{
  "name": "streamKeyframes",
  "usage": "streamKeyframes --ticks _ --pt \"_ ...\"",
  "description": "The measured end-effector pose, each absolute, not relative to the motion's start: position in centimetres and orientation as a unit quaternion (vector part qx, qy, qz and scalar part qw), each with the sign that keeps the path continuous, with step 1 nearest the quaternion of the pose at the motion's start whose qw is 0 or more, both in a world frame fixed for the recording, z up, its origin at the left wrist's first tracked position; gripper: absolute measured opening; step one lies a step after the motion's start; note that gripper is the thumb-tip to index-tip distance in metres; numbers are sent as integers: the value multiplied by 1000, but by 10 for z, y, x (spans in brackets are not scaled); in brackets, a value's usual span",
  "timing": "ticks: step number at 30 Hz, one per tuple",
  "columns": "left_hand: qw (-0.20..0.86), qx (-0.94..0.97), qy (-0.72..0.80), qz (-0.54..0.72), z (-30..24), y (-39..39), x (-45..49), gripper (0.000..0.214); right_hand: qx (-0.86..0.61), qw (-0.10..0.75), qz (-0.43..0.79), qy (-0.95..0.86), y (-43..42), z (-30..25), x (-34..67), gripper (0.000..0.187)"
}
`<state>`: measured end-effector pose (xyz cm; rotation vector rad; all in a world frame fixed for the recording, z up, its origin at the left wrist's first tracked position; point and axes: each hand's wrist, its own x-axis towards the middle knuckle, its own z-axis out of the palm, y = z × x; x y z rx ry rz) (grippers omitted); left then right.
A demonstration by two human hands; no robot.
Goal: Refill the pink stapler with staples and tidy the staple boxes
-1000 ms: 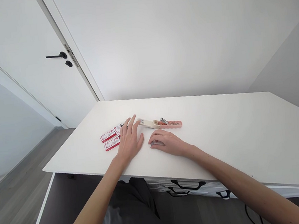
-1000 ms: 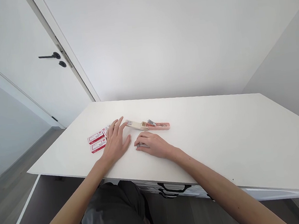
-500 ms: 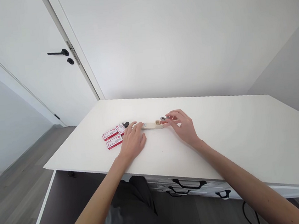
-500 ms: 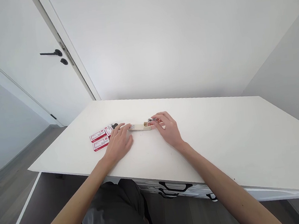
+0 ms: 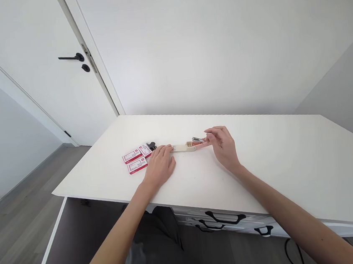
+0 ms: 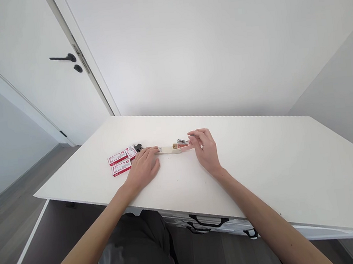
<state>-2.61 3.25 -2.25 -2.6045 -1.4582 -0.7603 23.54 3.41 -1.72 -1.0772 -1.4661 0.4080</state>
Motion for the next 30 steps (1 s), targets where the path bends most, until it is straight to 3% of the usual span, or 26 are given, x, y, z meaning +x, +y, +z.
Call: streamKeyframes --ticks 10,30 --pt "27 -849 -471 -238 -22 32 -26 35 -482 578 105 -651 32 -13 237 26" --pt "20 -853 -462 -242 -22 31 -25 35 -467 524 75 -708 31 -16 239 38"
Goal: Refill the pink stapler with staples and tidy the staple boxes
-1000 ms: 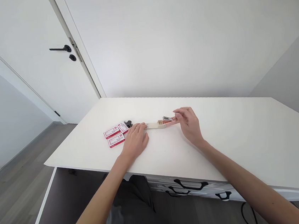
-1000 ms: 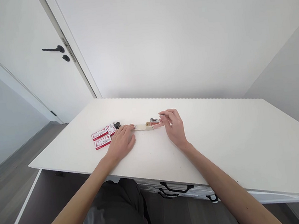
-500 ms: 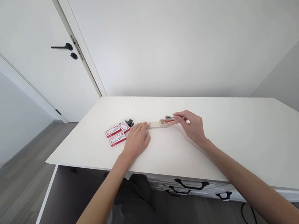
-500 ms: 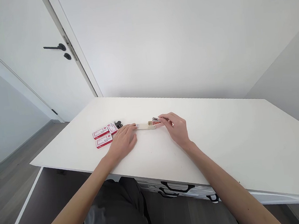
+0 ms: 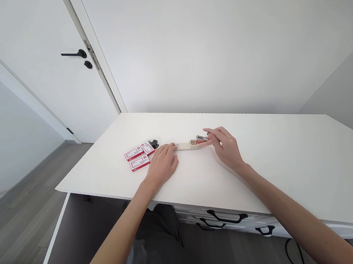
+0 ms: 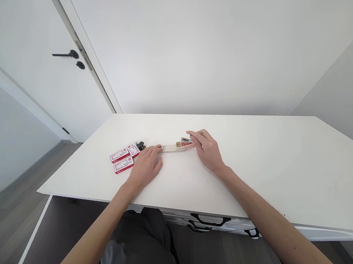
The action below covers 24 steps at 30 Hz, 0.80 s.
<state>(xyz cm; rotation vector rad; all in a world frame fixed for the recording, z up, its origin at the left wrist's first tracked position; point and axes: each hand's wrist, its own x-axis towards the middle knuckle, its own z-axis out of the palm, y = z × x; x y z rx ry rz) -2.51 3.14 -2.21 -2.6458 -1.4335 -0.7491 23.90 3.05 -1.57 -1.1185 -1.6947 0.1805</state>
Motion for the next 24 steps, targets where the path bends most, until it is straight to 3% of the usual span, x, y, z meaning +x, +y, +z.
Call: streamKeyframes --ticks 20,24 --pt "-1 -855 -465 -231 -21 31 -25 36 -475 517 -15 -712 36 -19 241 14" --pt "-5 -859 -460 -224 -22 32 -25 40 -485 520 17 -703 37 -18 245 16"
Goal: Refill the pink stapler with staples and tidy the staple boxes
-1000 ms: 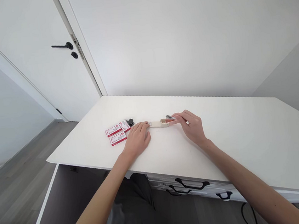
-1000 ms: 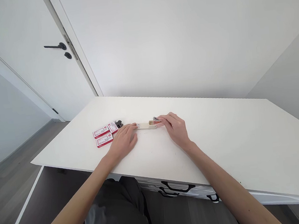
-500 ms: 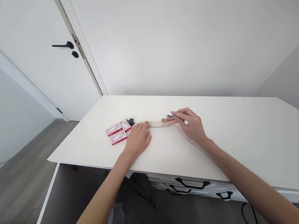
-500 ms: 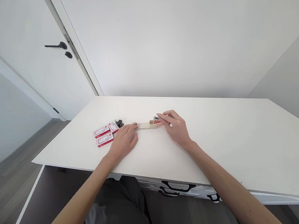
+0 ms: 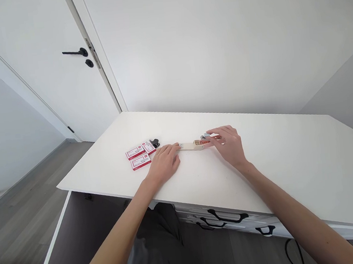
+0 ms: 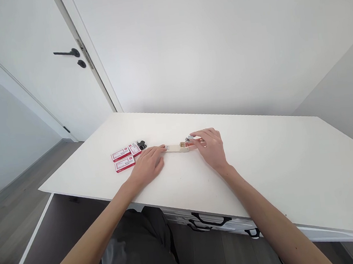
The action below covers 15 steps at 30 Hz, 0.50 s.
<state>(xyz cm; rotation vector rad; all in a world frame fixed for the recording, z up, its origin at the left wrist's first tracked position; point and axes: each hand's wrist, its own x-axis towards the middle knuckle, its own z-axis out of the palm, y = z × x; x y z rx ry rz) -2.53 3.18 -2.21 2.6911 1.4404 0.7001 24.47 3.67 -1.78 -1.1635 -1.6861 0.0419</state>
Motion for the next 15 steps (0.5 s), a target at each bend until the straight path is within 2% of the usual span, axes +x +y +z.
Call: streamKeyframes --ticks 15 --pt "4 862 460 213 -27 34 -26 46 -506 487 74 -708 42 -19 256 17"
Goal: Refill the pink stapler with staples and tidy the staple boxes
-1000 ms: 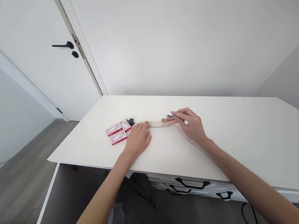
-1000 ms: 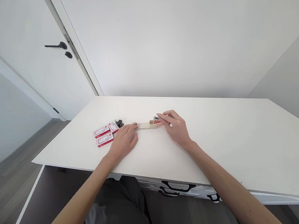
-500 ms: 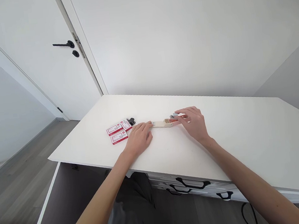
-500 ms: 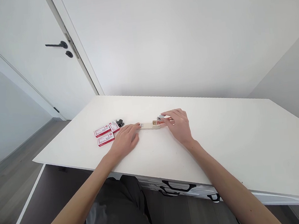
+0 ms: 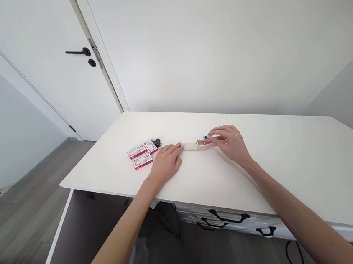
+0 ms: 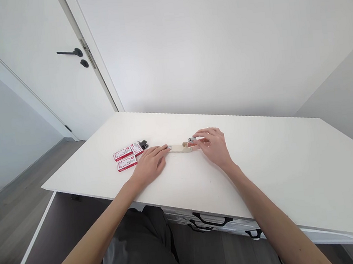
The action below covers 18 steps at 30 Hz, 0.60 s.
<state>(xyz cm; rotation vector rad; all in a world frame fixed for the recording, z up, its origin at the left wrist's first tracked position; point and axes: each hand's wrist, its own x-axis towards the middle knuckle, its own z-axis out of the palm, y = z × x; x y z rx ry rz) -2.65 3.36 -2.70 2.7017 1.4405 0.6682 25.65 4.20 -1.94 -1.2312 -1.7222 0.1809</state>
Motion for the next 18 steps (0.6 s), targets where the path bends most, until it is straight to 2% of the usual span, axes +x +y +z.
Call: streamKeyframes --ticks 18 --pt "5 862 456 220 -27 34 -26 44 -517 436 30 -736 45 -26 260 17"
